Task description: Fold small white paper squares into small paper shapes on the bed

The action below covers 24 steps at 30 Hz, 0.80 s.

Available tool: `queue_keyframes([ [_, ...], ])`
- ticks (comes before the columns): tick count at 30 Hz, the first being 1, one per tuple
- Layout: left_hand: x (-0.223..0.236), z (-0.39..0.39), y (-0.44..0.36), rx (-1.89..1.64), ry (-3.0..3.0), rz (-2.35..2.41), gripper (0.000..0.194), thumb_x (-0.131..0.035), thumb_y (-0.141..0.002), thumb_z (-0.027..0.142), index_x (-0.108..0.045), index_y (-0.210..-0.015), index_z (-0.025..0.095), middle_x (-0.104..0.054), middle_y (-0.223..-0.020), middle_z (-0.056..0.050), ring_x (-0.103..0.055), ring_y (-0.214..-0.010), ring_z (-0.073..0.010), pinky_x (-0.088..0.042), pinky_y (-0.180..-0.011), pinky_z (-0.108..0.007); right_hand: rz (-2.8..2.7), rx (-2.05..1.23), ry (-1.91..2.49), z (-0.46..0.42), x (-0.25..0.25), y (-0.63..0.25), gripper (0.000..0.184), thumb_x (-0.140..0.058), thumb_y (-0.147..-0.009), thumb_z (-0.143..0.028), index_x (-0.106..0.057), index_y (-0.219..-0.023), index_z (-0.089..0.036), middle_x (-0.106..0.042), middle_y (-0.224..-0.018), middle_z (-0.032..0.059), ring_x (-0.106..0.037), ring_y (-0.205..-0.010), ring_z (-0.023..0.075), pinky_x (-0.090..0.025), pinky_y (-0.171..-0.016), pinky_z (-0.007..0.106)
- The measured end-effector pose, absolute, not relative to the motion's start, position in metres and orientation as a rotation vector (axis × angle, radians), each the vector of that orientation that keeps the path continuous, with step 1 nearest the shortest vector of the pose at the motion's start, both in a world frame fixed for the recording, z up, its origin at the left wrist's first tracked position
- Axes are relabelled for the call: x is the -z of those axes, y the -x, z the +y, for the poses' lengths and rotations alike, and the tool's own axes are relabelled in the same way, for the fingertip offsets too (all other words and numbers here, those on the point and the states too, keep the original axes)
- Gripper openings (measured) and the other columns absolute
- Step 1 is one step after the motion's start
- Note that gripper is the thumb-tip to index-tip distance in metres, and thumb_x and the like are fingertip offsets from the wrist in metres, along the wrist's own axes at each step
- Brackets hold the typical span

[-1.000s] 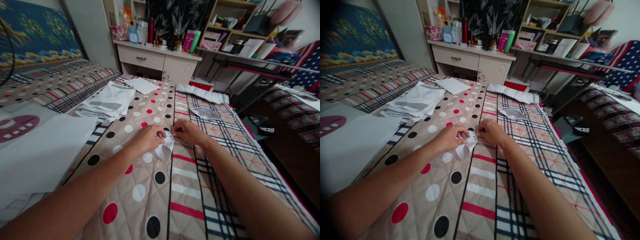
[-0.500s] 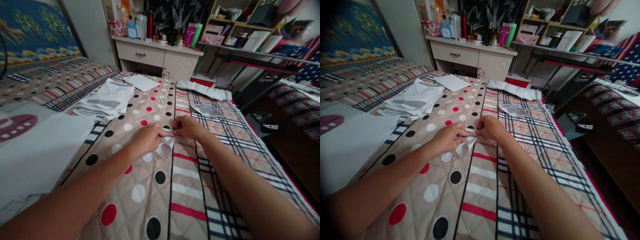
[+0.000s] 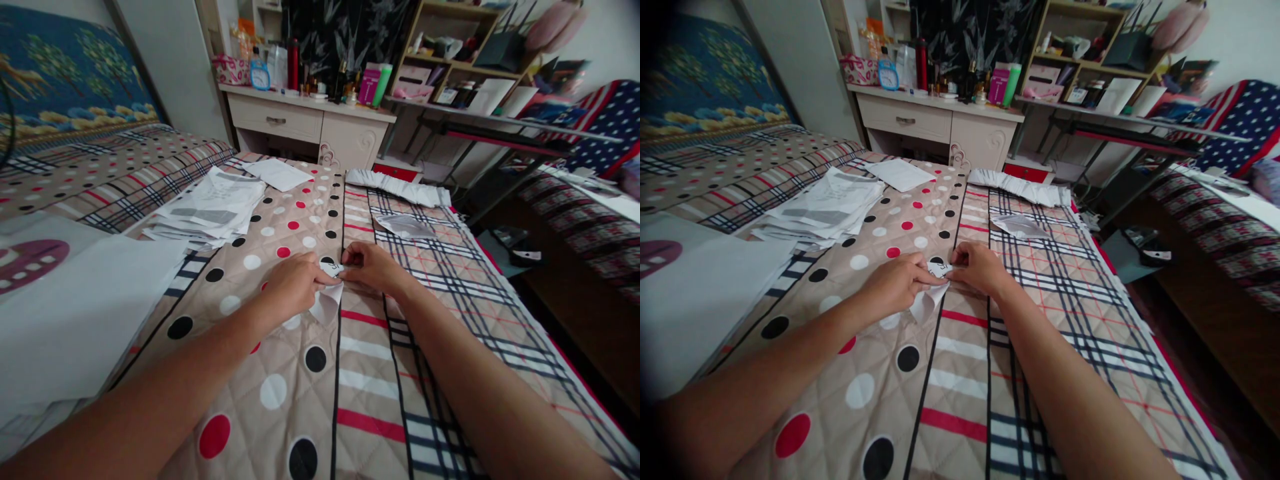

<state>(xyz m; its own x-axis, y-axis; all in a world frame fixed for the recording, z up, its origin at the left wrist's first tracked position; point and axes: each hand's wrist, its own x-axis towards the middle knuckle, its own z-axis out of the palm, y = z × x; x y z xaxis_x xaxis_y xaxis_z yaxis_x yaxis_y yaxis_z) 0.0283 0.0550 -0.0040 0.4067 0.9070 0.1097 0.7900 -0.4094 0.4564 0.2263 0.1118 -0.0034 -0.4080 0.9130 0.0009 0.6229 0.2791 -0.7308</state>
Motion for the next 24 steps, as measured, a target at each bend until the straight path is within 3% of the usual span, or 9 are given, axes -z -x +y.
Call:
queue_keyframes([
  [4,0.006,0.056,-0.028,-0.487,-2.309,1.46,0.034,-0.056,-0.085,0.016,-0.073,-0.105,0.039,-0.062,-0.093,-0.003,-0.055,-0.084,-0.017,-0.043,-0.074,-0.028,-2.14,-0.653,1.54,0.114,0.008,-0.22,0.015,-0.075,-0.063,-0.024,-0.062,-0.07,-0.019,-0.061,-0.066,-0.0012,-0.051,-0.059,0.0113,-0.036,-0.055,0.023],
  [9,0.007,0.057,-0.028,-0.538,-2.3,1.452,0.033,-0.058,-0.083,0.017,-0.073,-0.102,0.039,-0.064,-0.091,-0.003,-0.057,-0.082,-0.0169,-0.043,-0.072,-0.027,-2.059,-0.654,1.521,0.118,0.01,-0.222,0.009,-0.068,-0.069,-0.022,-0.06,-0.07,-0.018,-0.059,-0.064,-0.0021,-0.049,-0.057,0.0104,-0.036,-0.055,0.022],
  [12,0.008,0.056,-0.027,-0.606,-2.273,1.456,0.031,-0.061,-0.081,0.016,-0.075,-0.099,0.038,-0.066,-0.091,-0.001,-0.059,-0.082,-0.0166,-0.044,-0.073,-0.027,-2.065,-0.819,1.424,0.115,0.009,-0.227,0.02,-0.072,-0.069,-0.031,-0.061,-0.077,-0.018,-0.059,-0.068,-0.002,-0.051,-0.06,0.0111,-0.037,-0.055,0.022],
  [15,0.01,0.056,-0.027,-0.676,-2.209,1.474,0.026,-0.063,-0.079,0.016,-0.077,-0.093,0.032,-0.068,-0.09,-0.001,-0.061,-0.082,-0.0164,-0.046,-0.074,-0.027,-2.145,-0.734,1.404,0.109,0.009,-0.228,0.033,-0.08,-0.06,-0.037,-0.063,-0.082,-0.018,-0.061,-0.076,-0.0005,-0.053,-0.068,0.013,-0.038,-0.059,0.023],
  [20,0.014,0.059,-0.026,-0.722,-2.082,1.488,0.015,-0.067,-0.074,0.017,-0.077,-0.083,0.024,-0.072,-0.092,-0.002,-0.063,-0.078,-0.0153,-0.048,-0.074,-0.027,-2.14,-0.596,1.474,0.105,0.01,-0.222,0.02,-0.076,-0.066,-0.029,-0.064,-0.079,-0.019,-0.063,-0.075,-0.0004,-0.051,-0.065,0.012,-0.036,-0.058,0.023],
  [24,0.012,0.06,-0.025,-0.739,-2.012,1.49,0.013,-0.07,-0.07,0.019,-0.072,-0.083,0.021,-0.07,-0.079,-0.001,-0.061,-0.07,-0.0136,-0.048,-0.066,-0.025,-2.127,-0.566,1.516,0.101,0.006,-0.218,0.014,-0.068,-0.075,-0.032,-0.064,-0.077,-0.019,-0.064,-0.075,0.0011,-0.053,-0.064,0.0121,-0.036,-0.058,0.024],
])
